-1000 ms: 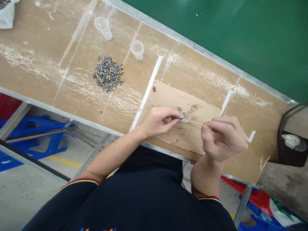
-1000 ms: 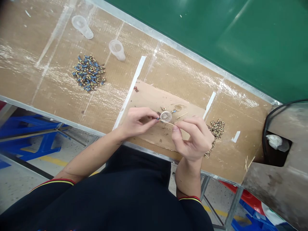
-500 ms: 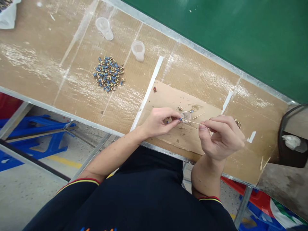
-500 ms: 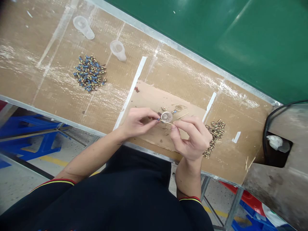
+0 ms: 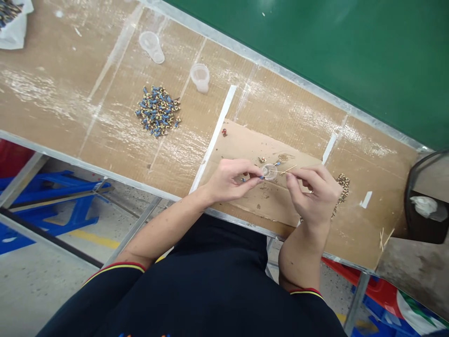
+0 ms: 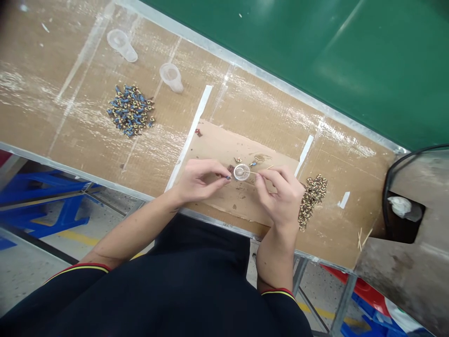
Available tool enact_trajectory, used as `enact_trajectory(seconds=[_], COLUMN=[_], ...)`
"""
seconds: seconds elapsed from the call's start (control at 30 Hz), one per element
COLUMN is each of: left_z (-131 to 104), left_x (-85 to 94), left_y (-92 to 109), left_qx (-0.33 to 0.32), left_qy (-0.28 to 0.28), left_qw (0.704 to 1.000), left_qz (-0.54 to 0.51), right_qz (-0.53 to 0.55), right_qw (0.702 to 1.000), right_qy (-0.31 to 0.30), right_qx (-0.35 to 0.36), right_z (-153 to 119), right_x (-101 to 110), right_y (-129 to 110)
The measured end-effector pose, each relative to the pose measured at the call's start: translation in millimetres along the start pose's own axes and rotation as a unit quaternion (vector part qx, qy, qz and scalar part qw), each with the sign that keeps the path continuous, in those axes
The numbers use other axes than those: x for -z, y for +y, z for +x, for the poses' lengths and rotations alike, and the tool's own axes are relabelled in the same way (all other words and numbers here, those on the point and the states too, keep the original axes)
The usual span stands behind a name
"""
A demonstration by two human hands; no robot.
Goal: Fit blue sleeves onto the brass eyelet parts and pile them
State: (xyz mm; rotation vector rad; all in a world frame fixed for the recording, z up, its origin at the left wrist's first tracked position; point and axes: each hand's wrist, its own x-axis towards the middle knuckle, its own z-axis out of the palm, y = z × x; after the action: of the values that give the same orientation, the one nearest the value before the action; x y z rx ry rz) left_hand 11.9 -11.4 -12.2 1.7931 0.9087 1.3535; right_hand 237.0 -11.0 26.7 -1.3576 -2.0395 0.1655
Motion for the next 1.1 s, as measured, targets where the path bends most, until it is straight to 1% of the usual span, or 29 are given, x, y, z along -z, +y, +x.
enact_trajectory(seconds=[0.1, 0.17, 0.2, 0.23, 0.33, 0.37, 0.4, 0.43, 0.47, 0.53, 0.6, 0.63, 0.7, 0.77, 0.87, 0.97, 1.03, 1.1], left_z=[0.4, -0.1, -0.5, -1.1, -2.9, -3.4, -3.7, -3.9, -4.0, -4.2, -4.7, -5.1, -6.4, -8.6, -14.6, -23.9, -30.2, -35.0], left_x=[2.4, 3.1, 3.0, 2.8, 1.3, 0.9, 0.5, 0.3, 0.2, 0.0, -0.2, -0.3, -0.5, -0.4, 0.6, 2.1, 3.2, 4.5], left_y=[1.6, 1.3, 0.8, 0.2, -1.5, -1.8, -2.1, -2.4, -2.9, -4.4, -6.2, -6.8, -6.4, -3.0, 6.2, 14.8, 17.9, 19.1], left_qx=[-0.002, -0.004, -0.005, -0.005, 0.001, 0.005, 0.009, 0.012, 0.013, 0.011, 0.014, 0.019, 0.036, 0.048, 0.061, 0.076, 0.084, 0.088], left_qy=[-0.004, 0.000, 0.003, 0.007, 0.022, 0.023, 0.021, 0.015, 0.007, -0.011, -0.022, -0.025, -0.026, -0.028, -0.043, -0.041, -0.031, -0.024], left_qw=[1.000, 1.000, 1.000, 1.000, 0.999, 0.998, 0.998, 0.998, 0.997, 0.997, 0.997, 0.996, 0.994, 0.993, 0.991, 0.989, 0.989, 0.988], left_qz=[-0.003, -0.008, -0.013, -0.020, -0.047, -0.055, -0.061, -0.066, -0.069, -0.073, -0.078, -0.084, -0.097, -0.107, -0.111, -0.117, -0.118, -0.121], right_qz=[0.000, 0.007, 0.007, 0.001, -0.037, -0.047, -0.057, -0.068, -0.076, -0.083, -0.084, -0.088, -0.103, -0.117, -0.121, -0.121, -0.119, -0.111], right_qw=[0.999, 0.998, 0.999, 1.000, 0.988, 0.981, 0.974, 0.970, 0.967, 0.965, 0.964, 0.965, 0.965, 0.966, 0.964, 0.955, 0.950, 0.949], right_qy=[-0.045, -0.057, -0.044, -0.014, 0.106, 0.134, 0.151, 0.150, 0.134, 0.070, 0.007, -0.013, -0.031, -0.054, -0.138, -0.213, -0.236, -0.242], right_qx=[0.008, 0.002, -0.009, -0.026, -0.106, -0.132, -0.157, -0.180, -0.205, -0.240, -0.251, -0.248, -0.238, -0.225, -0.193, -0.168, -0.166, -0.166], right_z=[-1.1, -2.2, -3.6, -6.1, -21.7, -29.7, -38.8, -48.3, -57.7, -73.0, -80.2, -80.1, -73.2, -60.8, -42.2, -32.7, -31.5, -31.8], right_x=[-7.4, -3.9, 0.9, 7.3, 32.3, 40.9, 48.9, 56.0, 61.9, 70.0, 73.6, 74.3, 74.5, 74.2, 71.7, 65.5, 60.6, 56.9], right_y=[-1.1, 0.8, 3.5, 7.7, 28.1, 36.2, 44.2, 51.5, 57.7, 66.7, 72.6, 75.2, 80.7, 86.5, 91.4, 90.8, 90.4, 91.8])
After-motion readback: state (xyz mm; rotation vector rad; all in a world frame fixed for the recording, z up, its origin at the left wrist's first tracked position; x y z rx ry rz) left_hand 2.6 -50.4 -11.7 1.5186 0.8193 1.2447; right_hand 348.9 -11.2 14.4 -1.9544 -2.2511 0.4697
